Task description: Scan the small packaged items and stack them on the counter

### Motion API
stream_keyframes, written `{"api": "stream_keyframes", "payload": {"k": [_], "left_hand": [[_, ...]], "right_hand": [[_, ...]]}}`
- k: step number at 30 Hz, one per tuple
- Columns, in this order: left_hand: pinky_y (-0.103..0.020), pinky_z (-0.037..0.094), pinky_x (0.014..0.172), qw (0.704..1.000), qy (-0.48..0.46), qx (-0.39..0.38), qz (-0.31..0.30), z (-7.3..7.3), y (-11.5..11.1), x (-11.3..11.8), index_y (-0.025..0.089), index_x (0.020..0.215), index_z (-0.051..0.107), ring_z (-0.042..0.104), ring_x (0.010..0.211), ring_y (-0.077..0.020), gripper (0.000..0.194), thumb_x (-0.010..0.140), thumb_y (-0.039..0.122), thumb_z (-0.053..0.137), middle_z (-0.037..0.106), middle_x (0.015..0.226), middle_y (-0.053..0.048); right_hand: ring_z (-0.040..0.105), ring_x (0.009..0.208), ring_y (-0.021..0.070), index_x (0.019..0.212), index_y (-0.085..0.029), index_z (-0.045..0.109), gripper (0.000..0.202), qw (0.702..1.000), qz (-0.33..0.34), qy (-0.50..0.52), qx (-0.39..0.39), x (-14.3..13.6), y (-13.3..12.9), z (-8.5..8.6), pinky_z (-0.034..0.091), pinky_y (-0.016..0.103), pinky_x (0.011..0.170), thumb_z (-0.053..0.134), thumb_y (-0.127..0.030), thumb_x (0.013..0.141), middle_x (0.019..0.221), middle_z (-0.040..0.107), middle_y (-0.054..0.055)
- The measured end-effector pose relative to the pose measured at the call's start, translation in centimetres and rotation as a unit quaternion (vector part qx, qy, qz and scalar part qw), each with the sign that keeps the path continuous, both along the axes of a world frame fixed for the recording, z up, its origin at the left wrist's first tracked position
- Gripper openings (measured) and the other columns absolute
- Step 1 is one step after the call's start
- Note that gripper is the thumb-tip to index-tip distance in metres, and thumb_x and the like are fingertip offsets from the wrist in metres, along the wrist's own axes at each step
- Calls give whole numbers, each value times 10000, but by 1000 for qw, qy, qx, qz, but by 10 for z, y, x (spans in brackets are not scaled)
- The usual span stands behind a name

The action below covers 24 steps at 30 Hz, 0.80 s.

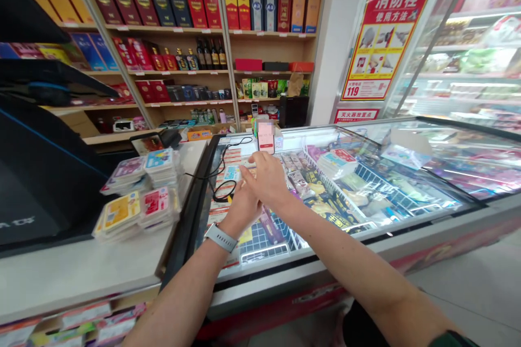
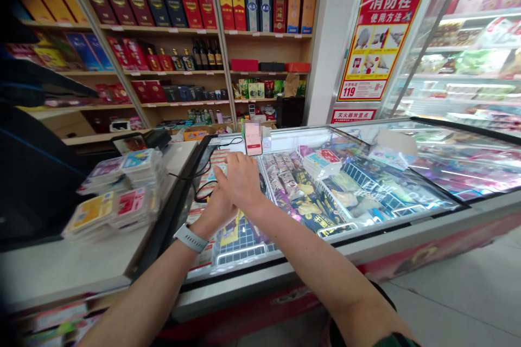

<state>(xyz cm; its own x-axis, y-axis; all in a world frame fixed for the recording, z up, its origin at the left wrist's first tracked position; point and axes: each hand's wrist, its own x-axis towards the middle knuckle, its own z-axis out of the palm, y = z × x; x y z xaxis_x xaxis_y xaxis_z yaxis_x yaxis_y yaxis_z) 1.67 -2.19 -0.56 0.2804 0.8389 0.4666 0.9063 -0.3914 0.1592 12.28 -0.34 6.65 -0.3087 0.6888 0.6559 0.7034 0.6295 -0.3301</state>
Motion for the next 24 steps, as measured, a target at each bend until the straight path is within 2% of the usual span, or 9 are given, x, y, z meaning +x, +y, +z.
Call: {"api": "stream_keyframes", "payload": {"k": [2, 4, 8, 17, 24], "left_hand": [[-531, 398, 1169, 1000, 12, -26, 4, 0, -1, -1, 141, 1236, 636, 665, 1203, -300, 391, 862, 105, 528, 746, 1191, -148], [-553, 381, 1183, 999, -1, -33, 16, 1, -2, -1, 127, 1292, 590, 670, 1199, -308, 466, 829, 96, 552, 734, 1216, -166], [-573, 355, 1204, 999, -21, -35, 10, 3, -3, 0, 167, 1404, 506, 653, 1252, -296, 584, 827, 85, 544, 700, 1324, -150], [-583, 347, 1216, 999, -30, -42, 3, 4, -5, -1, 167, 1417, 500, 626, 1306, -285, 602, 827, 49, 501, 673, 1388, -141], [-595, 340, 1223, 998, -29, -48, 3, 5, -7, 0, 196, 1439, 491, 620, 1316, -285, 618, 837, 57, 500, 671, 1399, -131]], "right_hand": [[639, 1037, 266, 1025, -189, 619, 220, 1000, -13, 15, 11, 15, 8, -6, 444, 390, 930, 579, -404, 1008, 1055, 703, 99], [643, 1025, 265, 1016, -191, 620, 197, 999, -26, 27, 24, 28, 15, -12, 439, 387, 922, 582, -384, 1003, 1036, 709, 94], [649, 1006, 264, 1001, -195, 623, 163, 997, -49, 34, 54, 51, 27, -22, 435, 380, 905, 574, -350, 1000, 1019, 723, 93], [648, 961, 259, 920, -200, 630, 117, 992, -88, 16, 85, 105, 53, -43, 440, 372, 876, 539, -243, 978, 968, 726, 96], [646, 999, 261, 964, -190, 656, 178, 989, -131, -7, 61, 148, 67, -62, 435, 376, 932, 487, -244, 985, 1011, 732, 115]]}}
